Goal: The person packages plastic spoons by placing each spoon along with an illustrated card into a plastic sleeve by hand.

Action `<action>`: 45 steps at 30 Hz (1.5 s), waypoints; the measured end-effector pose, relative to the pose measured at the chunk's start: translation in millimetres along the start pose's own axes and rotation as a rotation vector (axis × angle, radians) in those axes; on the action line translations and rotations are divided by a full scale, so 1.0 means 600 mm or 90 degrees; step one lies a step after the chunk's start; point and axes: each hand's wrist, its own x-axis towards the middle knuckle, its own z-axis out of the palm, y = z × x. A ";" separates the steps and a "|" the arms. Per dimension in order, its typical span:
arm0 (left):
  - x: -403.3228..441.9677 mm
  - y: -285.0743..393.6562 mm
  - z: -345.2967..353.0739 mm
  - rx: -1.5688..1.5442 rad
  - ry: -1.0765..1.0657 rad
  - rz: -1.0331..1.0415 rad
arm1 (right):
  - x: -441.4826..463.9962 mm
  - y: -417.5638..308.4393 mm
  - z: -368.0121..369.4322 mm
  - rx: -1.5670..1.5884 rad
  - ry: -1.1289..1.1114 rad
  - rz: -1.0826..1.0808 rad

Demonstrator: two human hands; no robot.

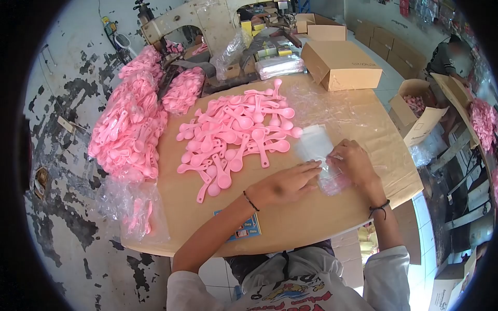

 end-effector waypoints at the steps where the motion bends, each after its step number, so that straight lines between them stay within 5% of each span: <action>1: 0.004 -0.004 0.004 0.009 -0.008 0.005 | 0.000 -0.002 -0.004 -0.011 0.007 -0.013; 7: 0.003 0.004 -0.003 0.027 0.009 0.013 | 0.001 -0.022 -0.014 0.106 0.188 0.034; 9: 0.016 0.034 -0.023 -0.129 0.035 -0.119 | 0.007 -0.055 -0.034 0.218 0.214 0.113; 13: 0.034 0.066 -0.080 -0.636 0.236 -0.213 | 0.019 -0.135 -0.031 0.289 0.212 -0.036; 17: -0.032 0.015 -0.147 -0.662 0.314 -0.258 | 0.037 -0.225 -0.005 0.375 0.224 -0.024; 24: -0.155 -0.027 -0.184 -0.804 0.582 -0.297 | 0.014 -0.278 0.111 0.195 -0.224 -0.343; 27: -0.164 -0.039 -0.179 -0.817 0.627 -0.316 | 0.036 -0.283 0.111 0.291 -0.434 -0.158; 30: -0.167 -0.033 -0.184 -0.823 0.662 -0.316 | 0.044 -0.276 0.114 0.233 -0.407 -0.216; 33: -0.168 -0.026 -0.190 -0.842 0.693 -0.307 | 0.047 -0.256 0.109 0.408 -0.252 -0.208; 36: -0.171 -0.033 -0.186 -0.858 0.713 -0.274 | 0.065 -0.229 0.082 0.484 -0.075 0.105; 45: -0.146 -0.014 -0.164 -0.861 0.701 -0.265 | 0.087 -0.252 0.091 0.535 0.008 0.043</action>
